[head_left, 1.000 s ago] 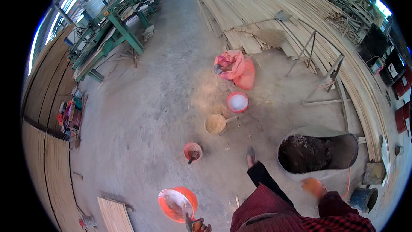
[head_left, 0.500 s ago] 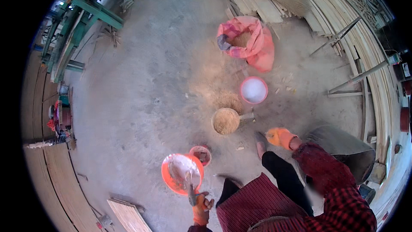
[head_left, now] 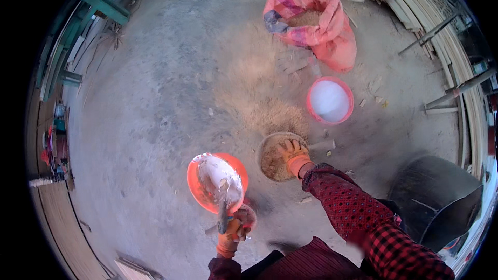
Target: The person scoops a white powder from a red bucket into a smaller orange bucket using a trowel. They then mix the powder with a liquid in the orange bucket using the trowel. The person walks through a workshop carrying the mixed substance and briefly picks up a yellow fruit from a pile of items before continuing to walk.
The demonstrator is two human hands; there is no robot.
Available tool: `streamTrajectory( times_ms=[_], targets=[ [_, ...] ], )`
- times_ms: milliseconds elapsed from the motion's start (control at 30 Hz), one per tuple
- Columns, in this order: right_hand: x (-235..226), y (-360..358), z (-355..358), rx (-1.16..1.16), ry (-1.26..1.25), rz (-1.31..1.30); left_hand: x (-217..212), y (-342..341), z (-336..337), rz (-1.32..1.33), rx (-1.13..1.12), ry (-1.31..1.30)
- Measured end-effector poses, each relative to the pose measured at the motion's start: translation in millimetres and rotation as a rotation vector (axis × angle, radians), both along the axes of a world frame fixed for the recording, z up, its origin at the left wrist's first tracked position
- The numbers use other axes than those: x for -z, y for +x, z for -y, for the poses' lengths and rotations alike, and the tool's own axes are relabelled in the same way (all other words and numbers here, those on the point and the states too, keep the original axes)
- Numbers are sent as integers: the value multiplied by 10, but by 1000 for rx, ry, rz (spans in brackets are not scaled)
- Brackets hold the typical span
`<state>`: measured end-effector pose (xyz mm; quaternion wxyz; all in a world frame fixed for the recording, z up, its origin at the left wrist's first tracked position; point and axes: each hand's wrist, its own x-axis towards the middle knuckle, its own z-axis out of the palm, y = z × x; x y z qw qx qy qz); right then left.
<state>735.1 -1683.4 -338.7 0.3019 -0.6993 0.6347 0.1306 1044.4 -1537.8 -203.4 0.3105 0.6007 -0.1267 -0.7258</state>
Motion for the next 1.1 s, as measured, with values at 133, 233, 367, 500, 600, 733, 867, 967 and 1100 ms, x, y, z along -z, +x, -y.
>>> streamTrajectory(
  times_ms=[133, 233, 367, 500, 600, 733, 867, 967, 1100],
  targets=[
    [337, 229, -138, 45, -77, -30, 277, 376, 85, -22, 198, -5],
    [500, 239, -187, 107, -13, -12, 496, 663, 219, -118, 312, 18],
    [920, 276, -257, 55, -154, 147, 770, 1076, 139, -99, 471, -225],
    [803, 18, -56, 445, -42, 395, 689, 1226, 292, 7, 569, -310],
    [843, 1, -225, 327, 16, 259, 561, 1232, 309, 219, 693, -281],
    [988, -228, -399, 141, -155, 191, 309, 956, 345, 479, 775, -264],
    [931, -572, -221, 128, -71, 188, 527, 526, 442, 170, 502, -124],
    [573, -477, -160, 8, -143, 255, 928, 452, 190, 356, 324, -188],
    [440, -728, -258, 805, -21, 1140, 1000, 79, 121, 27, 108, -26]
  ],
)
